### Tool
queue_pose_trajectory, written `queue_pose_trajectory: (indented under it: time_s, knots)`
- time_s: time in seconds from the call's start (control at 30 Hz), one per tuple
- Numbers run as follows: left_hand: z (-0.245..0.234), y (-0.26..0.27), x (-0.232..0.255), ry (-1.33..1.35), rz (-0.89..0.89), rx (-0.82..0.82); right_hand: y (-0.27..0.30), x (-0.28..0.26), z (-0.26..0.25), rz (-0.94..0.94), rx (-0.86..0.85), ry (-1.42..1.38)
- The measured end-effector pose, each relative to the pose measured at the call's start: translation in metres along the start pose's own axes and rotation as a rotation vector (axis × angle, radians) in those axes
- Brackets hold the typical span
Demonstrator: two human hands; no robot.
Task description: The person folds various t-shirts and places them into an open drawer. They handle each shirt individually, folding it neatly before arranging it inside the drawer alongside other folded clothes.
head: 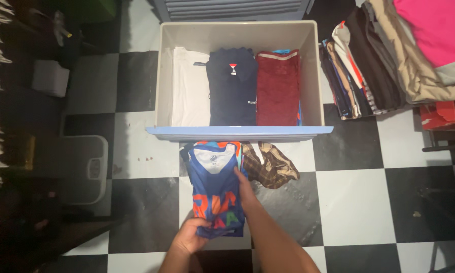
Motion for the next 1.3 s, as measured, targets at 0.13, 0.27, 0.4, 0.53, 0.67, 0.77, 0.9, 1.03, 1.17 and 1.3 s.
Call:
queue_pose_trajectory:
  time_s: [0.13,0.27,0.4,0.53,0.67,0.77,0.9,1.03,1.17,1.3]
  knots:
    - [-0.008,0.005,-0.008,-0.058,-0.035,0.034,-0.027,0.002,-0.022,-0.007,0.068,-0.003]
    - [-0.012,0.005,-0.021,-0.047,-0.13,0.007,-0.028,0.0,-0.014,0.033,0.041,0.003]
    - [0.016,0.006,0.001,-0.205,-0.048,-0.078,-0.007,-0.029,0.033,0.038,-0.158,-0.114]
    - [0.083,-0.002,0.055,-0.24,0.022,-0.196,-0.003,-0.083,0.066,-0.007,-0.277,-0.097]
    - [0.15,-0.009,0.099,-0.484,0.074,-0.246,-0.013,-0.149,0.102,-0.118,-0.434,-0.187]
    - [0.189,-0.016,0.118,-0.577,0.137,-0.249,-0.002,-0.199,0.129,-0.167,-0.459,-0.213]
    - [0.208,-0.052,0.129,-0.62,0.179,-0.163,0.008,-0.258,0.134,-0.315,-0.396,-0.26]
    - [0.214,-0.09,0.176,-0.752,0.553,-0.138,0.01,-0.303,0.112,-0.44,-0.35,-0.218]
    - [0.249,-0.078,0.202,-1.528,1.159,0.311,0.003,-0.328,0.09,-0.459,-0.305,-0.217]
    - [0.279,-0.1,0.202,-1.982,1.055,0.492,-0.014,-0.351,0.076,-0.485,-0.287,-0.173]
Point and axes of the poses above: each hand's wrist, its own y-axis away from the middle knuckle, its own z-axis out of the palm, x = y × z, the point moved 10 cm from there along -y, towards the middle knuckle, and after that the axes turned 5 degrees about -z, right-handed, at the moved point
